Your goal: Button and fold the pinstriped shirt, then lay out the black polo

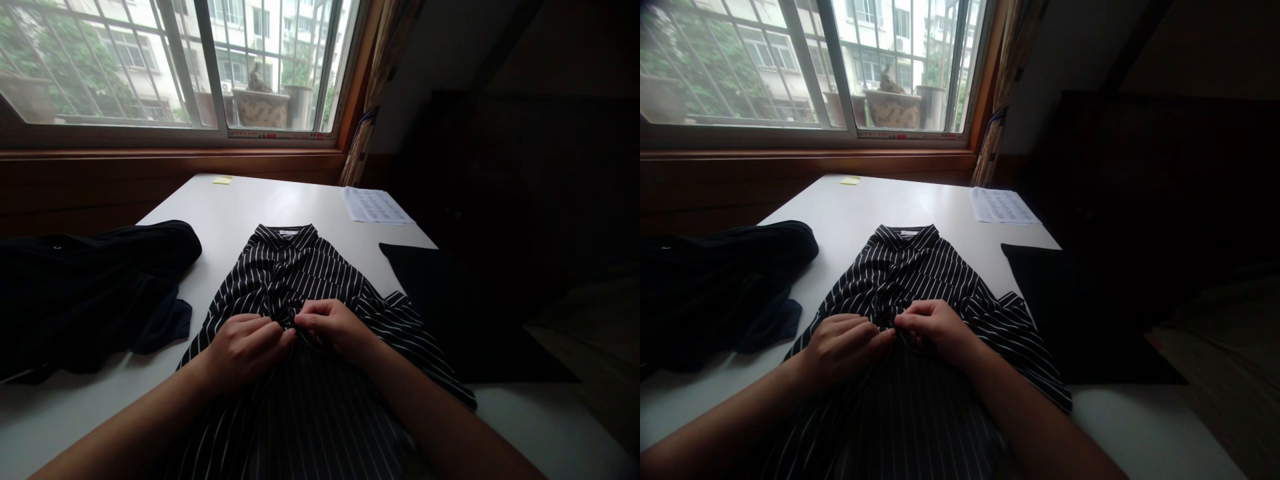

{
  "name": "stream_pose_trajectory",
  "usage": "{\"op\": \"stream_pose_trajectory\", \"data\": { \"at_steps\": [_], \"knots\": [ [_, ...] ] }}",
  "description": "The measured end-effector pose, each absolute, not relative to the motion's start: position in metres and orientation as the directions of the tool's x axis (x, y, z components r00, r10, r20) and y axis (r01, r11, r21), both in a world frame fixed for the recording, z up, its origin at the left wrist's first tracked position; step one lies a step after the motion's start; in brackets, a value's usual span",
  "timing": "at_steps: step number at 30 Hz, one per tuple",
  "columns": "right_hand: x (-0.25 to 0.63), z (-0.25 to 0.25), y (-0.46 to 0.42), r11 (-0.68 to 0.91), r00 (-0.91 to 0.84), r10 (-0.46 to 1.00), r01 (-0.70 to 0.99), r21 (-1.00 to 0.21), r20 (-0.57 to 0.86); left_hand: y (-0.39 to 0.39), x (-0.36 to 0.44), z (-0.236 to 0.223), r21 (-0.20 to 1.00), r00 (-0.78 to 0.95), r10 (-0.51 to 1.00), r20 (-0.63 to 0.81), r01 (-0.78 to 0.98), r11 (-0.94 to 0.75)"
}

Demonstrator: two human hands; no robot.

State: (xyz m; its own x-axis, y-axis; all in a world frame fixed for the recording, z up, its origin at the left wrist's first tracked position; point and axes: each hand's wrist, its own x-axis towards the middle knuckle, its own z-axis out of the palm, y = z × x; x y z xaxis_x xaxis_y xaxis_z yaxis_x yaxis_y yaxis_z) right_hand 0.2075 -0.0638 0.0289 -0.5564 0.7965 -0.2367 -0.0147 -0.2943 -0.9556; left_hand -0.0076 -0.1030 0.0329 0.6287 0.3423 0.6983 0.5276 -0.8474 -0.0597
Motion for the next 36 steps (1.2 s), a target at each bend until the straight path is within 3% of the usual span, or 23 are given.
{"op": "stream_pose_trajectory", "data": {
  "at_steps": [7, 20, 36],
  "knots": [
    [0.208, 0.026, -0.062, -0.323, -0.582, 0.782, -0.071, -0.944, -0.224, -0.101, -0.015, 0.022, -0.073, 0.658, 0.364, 0.659, 0.538, -0.840],
    [0.211, 0.025, -0.061, -0.326, -0.610, 0.759, -0.056, -0.944, -0.226, -0.096, -0.014, 0.014, 0.013, 0.568, 0.404, 0.717, 0.568, -0.823],
    [0.211, 0.028, -0.062, -0.267, -0.627, 0.750, 0.004, -0.964, -0.211, -0.096, -0.014, 0.012, 0.048, 0.586, 0.466, 0.663, 0.587, -0.808]
  ]
}}
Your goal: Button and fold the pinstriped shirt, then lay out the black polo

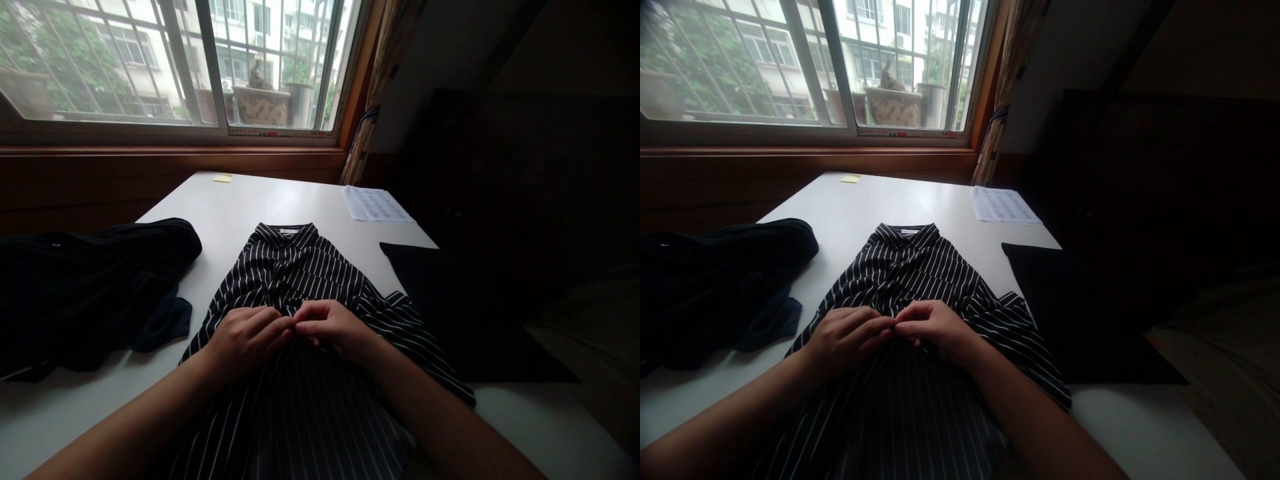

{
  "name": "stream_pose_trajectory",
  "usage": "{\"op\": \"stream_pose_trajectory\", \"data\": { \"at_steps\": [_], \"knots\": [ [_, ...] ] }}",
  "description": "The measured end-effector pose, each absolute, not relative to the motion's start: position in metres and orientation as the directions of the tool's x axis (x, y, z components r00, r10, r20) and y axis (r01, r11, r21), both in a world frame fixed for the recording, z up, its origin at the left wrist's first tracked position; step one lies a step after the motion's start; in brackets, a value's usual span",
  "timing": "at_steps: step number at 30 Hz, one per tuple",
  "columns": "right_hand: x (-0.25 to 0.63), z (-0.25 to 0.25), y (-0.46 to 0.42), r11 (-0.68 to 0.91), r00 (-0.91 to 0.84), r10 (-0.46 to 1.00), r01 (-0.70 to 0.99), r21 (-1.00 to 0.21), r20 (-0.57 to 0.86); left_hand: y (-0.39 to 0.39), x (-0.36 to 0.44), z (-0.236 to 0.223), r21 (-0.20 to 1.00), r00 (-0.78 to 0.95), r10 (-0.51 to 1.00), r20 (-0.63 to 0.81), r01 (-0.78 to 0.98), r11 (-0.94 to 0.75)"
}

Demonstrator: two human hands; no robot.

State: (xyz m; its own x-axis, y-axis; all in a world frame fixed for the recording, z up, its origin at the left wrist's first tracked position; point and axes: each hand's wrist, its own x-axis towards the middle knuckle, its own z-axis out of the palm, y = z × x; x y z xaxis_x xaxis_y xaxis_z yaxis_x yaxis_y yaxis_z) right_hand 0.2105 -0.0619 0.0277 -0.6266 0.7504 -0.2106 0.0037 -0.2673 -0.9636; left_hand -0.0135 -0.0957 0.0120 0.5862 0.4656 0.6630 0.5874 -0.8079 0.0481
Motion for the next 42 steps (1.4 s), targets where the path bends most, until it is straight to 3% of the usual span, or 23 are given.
{"op": "stream_pose_trajectory", "data": {
  "at_steps": [16, 28, 42],
  "knots": [
    [0.2123, 0.0267, -0.0603, -0.295, -0.671, 0.708, 0.004, -0.955, -0.221, -0.0953, -0.0164, 0.0159, 0.073, 0.610, 0.479, 0.631, 0.568, -0.820],
    [0.2114, 0.0223, -0.0591, -0.347, -0.653, 0.724, -0.063, -0.936, -0.224, -0.0954, -0.0174, 0.0165, 0.023, 0.622, 0.446, 0.643, 0.566, -0.824],
    [0.2132, 0.0244, -0.0586, -0.226, -0.637, 0.751, -0.005, -0.974, -0.171, -0.0962, -0.0184, 0.0172, 0.014, 0.614, 0.448, 0.650, 0.579, -0.815]
  ]
}}
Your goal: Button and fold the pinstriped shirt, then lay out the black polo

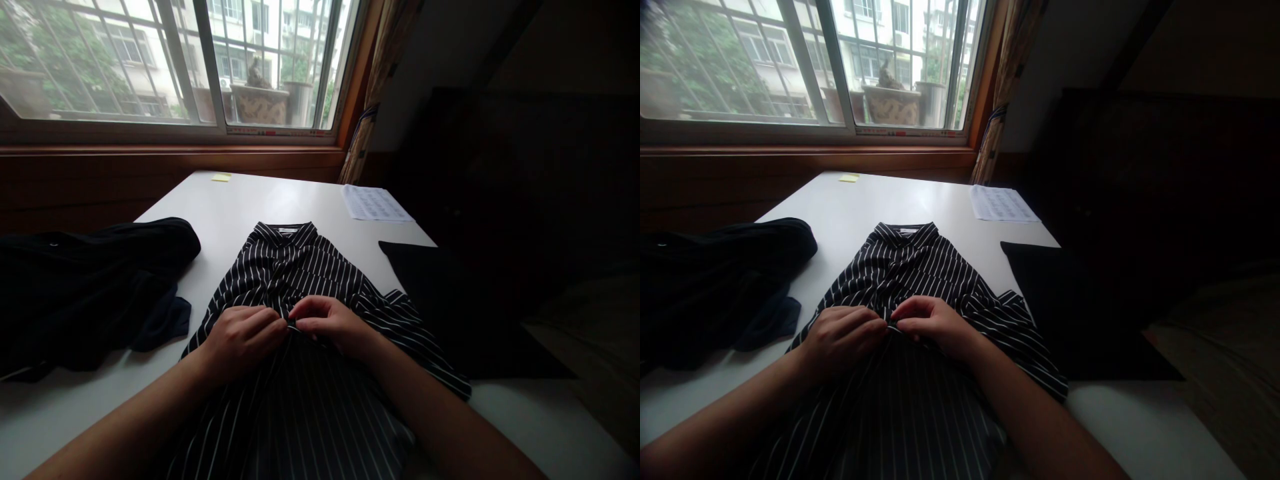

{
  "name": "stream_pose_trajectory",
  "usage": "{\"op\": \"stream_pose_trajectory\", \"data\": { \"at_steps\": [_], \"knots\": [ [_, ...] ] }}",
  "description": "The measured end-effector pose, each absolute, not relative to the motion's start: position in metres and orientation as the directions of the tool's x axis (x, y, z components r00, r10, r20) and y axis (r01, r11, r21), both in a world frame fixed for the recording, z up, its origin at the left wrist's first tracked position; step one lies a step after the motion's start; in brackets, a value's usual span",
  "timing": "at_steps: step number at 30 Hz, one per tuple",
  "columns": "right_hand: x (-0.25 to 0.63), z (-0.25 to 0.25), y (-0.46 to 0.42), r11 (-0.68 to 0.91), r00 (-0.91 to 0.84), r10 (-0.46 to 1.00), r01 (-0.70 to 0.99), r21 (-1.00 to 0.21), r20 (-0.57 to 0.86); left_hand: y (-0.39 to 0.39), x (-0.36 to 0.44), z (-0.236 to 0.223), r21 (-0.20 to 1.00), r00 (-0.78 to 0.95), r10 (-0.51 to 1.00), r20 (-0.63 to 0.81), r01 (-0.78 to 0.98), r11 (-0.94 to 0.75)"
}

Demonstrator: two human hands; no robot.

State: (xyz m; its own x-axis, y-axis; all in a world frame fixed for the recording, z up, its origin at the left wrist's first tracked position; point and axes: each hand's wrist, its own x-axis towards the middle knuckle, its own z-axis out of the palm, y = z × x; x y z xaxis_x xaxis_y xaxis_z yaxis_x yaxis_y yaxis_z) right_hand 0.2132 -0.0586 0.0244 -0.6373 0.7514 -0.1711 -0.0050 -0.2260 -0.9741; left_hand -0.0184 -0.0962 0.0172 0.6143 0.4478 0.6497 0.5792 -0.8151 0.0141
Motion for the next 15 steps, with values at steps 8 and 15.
{"op": "stream_pose_trajectory", "data": {
  "at_steps": [8, 15],
  "knots": [
    [0.2130, 0.0248, -0.0583, -0.207, -0.640, 0.751, 0.006, -0.978, -0.163, -0.0965, -0.0185, 0.0169, 0.016, 0.603, 0.445, 0.662, 0.582, -0.813],
    [0.2140, 0.0251, -0.0584, -0.224, -0.644, 0.742, 0.023, -0.974, -0.186, -0.0965, -0.0177, 0.0163, 0.026, 0.598, 0.444, 0.667, 0.577, -0.816]
  ]
}}
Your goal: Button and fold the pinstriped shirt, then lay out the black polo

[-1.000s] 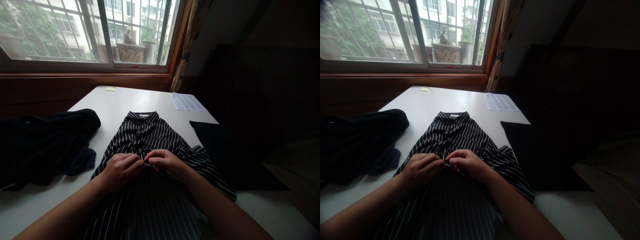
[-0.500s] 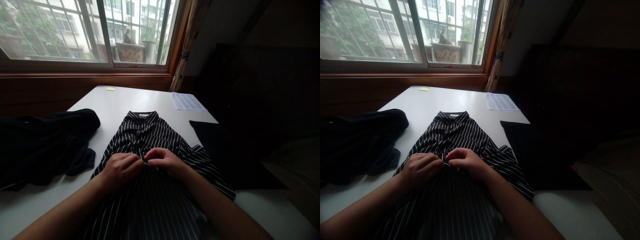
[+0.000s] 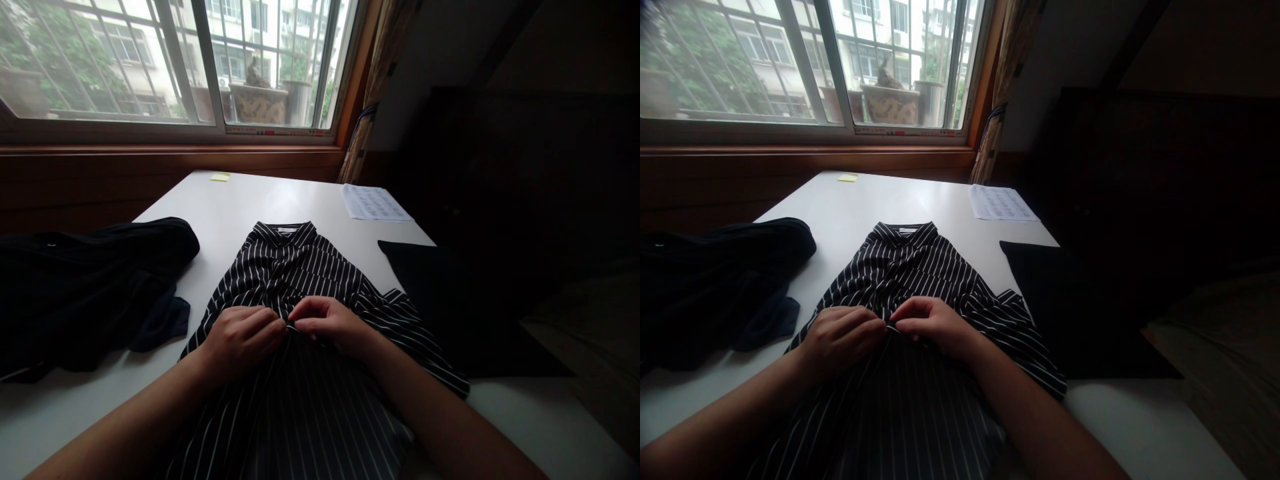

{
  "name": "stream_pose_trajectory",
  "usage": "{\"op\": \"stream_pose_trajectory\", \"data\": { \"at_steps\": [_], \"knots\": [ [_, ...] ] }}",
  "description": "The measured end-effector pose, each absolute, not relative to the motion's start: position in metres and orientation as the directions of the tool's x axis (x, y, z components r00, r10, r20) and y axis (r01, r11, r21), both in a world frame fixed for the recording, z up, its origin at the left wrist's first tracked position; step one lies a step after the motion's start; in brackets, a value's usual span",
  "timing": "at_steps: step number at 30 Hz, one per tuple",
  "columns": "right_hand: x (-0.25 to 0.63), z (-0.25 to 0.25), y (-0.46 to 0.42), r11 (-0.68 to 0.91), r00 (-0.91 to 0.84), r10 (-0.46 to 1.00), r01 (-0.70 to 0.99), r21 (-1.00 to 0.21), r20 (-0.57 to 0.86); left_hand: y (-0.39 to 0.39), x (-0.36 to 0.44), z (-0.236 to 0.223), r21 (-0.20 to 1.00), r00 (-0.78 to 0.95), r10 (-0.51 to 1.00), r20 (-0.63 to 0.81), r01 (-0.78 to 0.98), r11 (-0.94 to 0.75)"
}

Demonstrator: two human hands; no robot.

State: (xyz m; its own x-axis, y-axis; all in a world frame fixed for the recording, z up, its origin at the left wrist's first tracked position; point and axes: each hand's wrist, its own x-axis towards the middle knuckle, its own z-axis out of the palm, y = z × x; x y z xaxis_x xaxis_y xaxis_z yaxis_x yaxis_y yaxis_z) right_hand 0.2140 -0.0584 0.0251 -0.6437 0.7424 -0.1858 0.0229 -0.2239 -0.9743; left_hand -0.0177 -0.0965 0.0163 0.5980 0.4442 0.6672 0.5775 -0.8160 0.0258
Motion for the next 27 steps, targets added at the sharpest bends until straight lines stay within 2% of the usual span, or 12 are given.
{"op": "stream_pose_trajectory", "data": {
  "at_steps": [27],
  "knots": [
    [0.2150, 0.0254, -0.0580, -0.209, -0.667, 0.720, 0.051, -0.977, -0.189, -0.0967, -0.0175, 0.0204, 0.022, 0.602, 0.430, 0.672, 0.565, -0.825]
  ]
}}
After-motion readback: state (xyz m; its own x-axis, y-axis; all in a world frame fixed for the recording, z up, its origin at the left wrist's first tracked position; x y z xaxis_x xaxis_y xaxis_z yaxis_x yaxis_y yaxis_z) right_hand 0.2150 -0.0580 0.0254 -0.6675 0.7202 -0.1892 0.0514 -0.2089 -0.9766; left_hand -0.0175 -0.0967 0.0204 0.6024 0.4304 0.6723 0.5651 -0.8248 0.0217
